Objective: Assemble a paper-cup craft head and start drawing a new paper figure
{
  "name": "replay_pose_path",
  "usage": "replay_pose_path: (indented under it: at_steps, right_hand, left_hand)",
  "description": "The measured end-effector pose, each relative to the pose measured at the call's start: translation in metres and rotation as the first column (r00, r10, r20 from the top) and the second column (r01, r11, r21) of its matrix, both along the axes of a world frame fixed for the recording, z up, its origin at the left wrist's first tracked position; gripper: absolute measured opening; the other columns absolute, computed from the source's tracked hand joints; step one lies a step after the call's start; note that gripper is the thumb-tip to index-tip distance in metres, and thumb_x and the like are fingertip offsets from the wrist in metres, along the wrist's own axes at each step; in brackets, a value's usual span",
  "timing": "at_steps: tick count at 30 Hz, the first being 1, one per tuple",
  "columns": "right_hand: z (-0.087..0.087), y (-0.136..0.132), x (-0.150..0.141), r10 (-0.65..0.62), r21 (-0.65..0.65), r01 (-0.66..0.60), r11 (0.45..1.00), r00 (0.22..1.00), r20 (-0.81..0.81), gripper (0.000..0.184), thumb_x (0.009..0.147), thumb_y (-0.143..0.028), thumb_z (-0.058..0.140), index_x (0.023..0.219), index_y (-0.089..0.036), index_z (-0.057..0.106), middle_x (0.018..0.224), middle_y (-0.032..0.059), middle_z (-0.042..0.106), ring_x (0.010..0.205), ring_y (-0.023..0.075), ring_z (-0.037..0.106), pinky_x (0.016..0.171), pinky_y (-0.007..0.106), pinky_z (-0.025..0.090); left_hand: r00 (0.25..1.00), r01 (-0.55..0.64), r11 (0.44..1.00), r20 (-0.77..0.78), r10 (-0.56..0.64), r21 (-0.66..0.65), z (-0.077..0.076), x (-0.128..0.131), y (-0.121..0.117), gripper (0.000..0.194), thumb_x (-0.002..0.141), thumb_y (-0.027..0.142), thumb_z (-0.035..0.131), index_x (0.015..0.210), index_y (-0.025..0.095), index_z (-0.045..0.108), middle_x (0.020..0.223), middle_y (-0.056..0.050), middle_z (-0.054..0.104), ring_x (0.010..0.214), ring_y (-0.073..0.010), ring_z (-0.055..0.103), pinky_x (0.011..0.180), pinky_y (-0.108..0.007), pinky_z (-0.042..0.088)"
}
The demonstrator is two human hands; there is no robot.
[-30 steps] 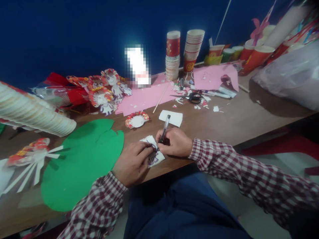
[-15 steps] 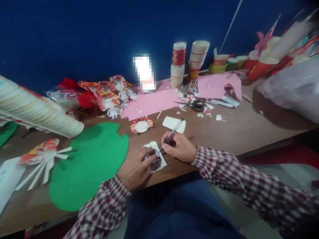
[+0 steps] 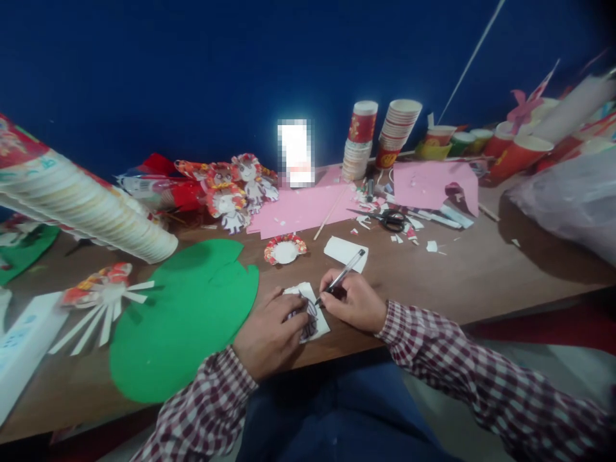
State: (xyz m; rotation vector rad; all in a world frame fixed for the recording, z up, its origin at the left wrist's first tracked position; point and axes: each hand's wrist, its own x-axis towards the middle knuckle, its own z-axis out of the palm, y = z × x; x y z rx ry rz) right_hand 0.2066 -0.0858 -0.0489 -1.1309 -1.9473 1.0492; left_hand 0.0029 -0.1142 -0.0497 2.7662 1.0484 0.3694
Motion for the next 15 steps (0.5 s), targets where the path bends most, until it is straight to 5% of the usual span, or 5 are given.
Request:
replay_pose_path:
  at_steps: [15]
  right_hand:
    - [0.004,-0.03,0.002,-0.054,0.013,0.053,0.998,0.997,0.059,0.009,0.078,-0.023,0.048,0.083,-0.018,0.052,0.06,-0.003,0.052,0.049,0.0087,0.045,0.047,0.019,0.036]
  left_hand:
    - [0.994,-0.069,0.998,0.082,0.068,0.009,-0.005,0.001,-0.011,0.027,0.076,0.018,0.047,0.101,0.02,0.055,0.113,-0.008,0.053,0.109,-0.0199,0.045,0.099,-0.043,0.029]
